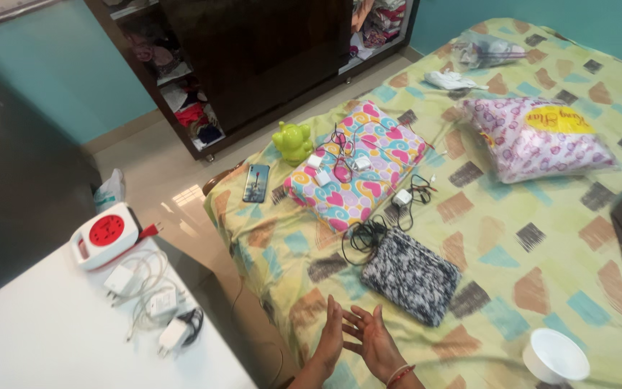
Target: The person cleans a white power adapter and a black charging cable using a small patterned cloth. They wipe the adapter and cable thoroughly on a white table, then place them down. The person then picks up a second white adapter and a white cable from a nearby bed and cleans them with the same cloth.
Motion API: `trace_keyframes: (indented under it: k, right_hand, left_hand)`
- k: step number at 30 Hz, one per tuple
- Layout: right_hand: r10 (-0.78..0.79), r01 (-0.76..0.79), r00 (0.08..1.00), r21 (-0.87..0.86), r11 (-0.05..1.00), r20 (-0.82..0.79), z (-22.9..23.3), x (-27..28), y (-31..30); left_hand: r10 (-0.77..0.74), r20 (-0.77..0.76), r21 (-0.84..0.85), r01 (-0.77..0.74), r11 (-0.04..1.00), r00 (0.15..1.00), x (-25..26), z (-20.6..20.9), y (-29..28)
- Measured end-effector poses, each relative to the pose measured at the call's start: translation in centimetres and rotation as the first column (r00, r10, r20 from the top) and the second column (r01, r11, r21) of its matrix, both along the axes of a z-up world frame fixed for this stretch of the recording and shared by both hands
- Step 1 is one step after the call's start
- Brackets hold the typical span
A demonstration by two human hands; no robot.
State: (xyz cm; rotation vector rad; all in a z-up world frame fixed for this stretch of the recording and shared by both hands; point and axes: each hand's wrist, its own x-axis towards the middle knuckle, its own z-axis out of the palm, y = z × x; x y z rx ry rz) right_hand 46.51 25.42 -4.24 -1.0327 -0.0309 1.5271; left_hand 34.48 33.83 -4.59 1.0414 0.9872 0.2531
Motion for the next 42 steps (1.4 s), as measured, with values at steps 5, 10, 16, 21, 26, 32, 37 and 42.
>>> trace_keyframes:
  k: [5, 10, 16, 21, 26, 32, 37, 42]
  right_hand:
    - [0.027, -0.020, 0.993, -0.062, 0.998, 0.117, -3.4, 1.9, 5.0]
    - [0.050, -0.020, 0.973, -0.132, 0.991, 0.224, -7.2, 4.5, 10.6]
    - [0.040, 0.027, 0.896, -0.145, 0.989, 0.441, -10.7, 8.7, 18.3]
    - [0.041, 0.045, 0.752, -0.113, 0.993, 0.658, -12.0, 10.8, 24.7]
    - [0.014, -0.057, 0.111, -0.008, 0.998, 0.994, -13.1, 13.7, 31.4]
    - [-0.181, -0.181, -0.242, 0.139, 0.974, 0.953, -14.5, 16.1, 38.0]
    - [-0.200, -0.216, -0.418, 0.117, 0.969, 0.886, -15.0, 18.3, 43.7]
    - [-0.030, -0.251, -0.317, -0.054, 0.966, 0.948, -16.5, 19.4, 45.2]
  left_hand:
    - [0.065, 0.080, 0.044, -0.068, 0.997, 0.995, 2.7, -4.4, 5.5]
    - [0.129, 0.136, 0.044, -0.136, 0.990, 0.982, 5.7, -9.0, 10.6]
    - [0.165, 0.144, 0.051, -0.174, 0.983, 0.976, 8.8, -11.1, 17.2]
    - [0.246, 0.223, 0.072, -0.268, 0.961, 0.943, 11.5, -14.4, 22.5]
    - [0.242, -0.070, 0.140, -0.231, 0.963, 0.968, 12.6, -17.2, 26.1]
    - [0.160, -0.146, -0.197, -0.187, 0.962, 0.976, 11.7, -20.1, 27.8]
    - [0.077, -0.085, -0.308, -0.099, 0.946, 0.993, 11.0, -21.9, 28.3]
    - [0.107, -0.053, -0.374, -0.119, 0.920, 0.993, 10.7, -23.2, 29.0]
